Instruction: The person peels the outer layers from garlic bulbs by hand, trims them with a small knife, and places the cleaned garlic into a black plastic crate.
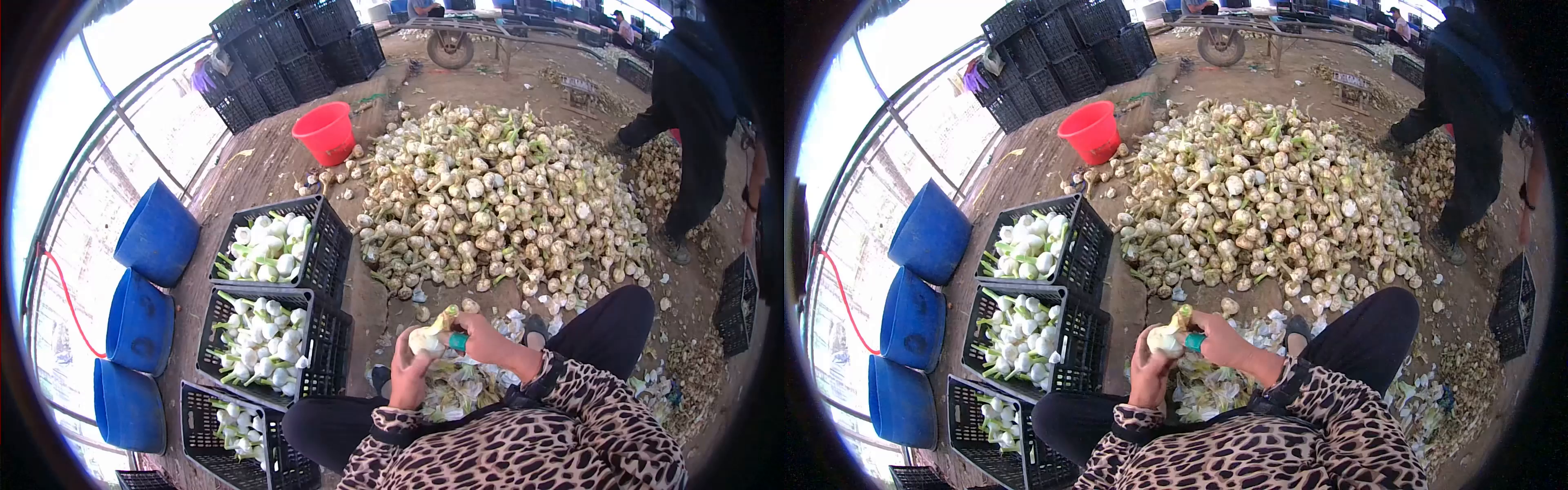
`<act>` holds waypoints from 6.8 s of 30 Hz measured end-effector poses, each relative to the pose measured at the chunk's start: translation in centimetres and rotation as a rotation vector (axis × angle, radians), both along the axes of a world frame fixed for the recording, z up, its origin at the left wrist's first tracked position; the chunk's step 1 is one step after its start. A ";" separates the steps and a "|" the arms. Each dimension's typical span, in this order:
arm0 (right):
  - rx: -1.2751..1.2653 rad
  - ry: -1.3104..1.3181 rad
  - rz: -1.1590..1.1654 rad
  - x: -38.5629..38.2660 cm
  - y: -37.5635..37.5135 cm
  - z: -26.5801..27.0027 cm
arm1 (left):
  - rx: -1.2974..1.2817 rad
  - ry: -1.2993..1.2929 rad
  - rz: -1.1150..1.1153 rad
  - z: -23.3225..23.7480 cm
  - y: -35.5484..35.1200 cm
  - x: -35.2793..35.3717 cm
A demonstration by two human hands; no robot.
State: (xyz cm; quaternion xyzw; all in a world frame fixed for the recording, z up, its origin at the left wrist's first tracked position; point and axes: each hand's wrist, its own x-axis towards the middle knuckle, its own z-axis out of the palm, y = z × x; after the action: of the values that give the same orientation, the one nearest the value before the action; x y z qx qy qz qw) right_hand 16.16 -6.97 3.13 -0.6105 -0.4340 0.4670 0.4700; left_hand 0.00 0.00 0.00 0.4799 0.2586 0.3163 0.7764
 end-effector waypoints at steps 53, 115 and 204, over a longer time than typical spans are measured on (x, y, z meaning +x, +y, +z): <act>0.178 -1.071 -0.034 1.9 0.7 -4.5 | -0.311 -0.016 -0.337 1.2 -0.2 -1.2; 0.385 -0.663 -0.143 0.4 -1.6 -3.0 | 1.167 0.781 0.111 5.0 -2.1 -1.0; -0.123 0.554 -0.202 0.3 -1.3 -2.2 | 0.200 0.131 0.066 0.5 -0.9 2.4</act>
State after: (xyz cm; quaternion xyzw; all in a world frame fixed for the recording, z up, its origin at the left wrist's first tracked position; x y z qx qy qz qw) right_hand 16.50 -8.30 0.95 -0.5272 -0.1973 0.5922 0.5766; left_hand 2.44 -0.92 0.46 0.5660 0.2916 0.3337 0.6951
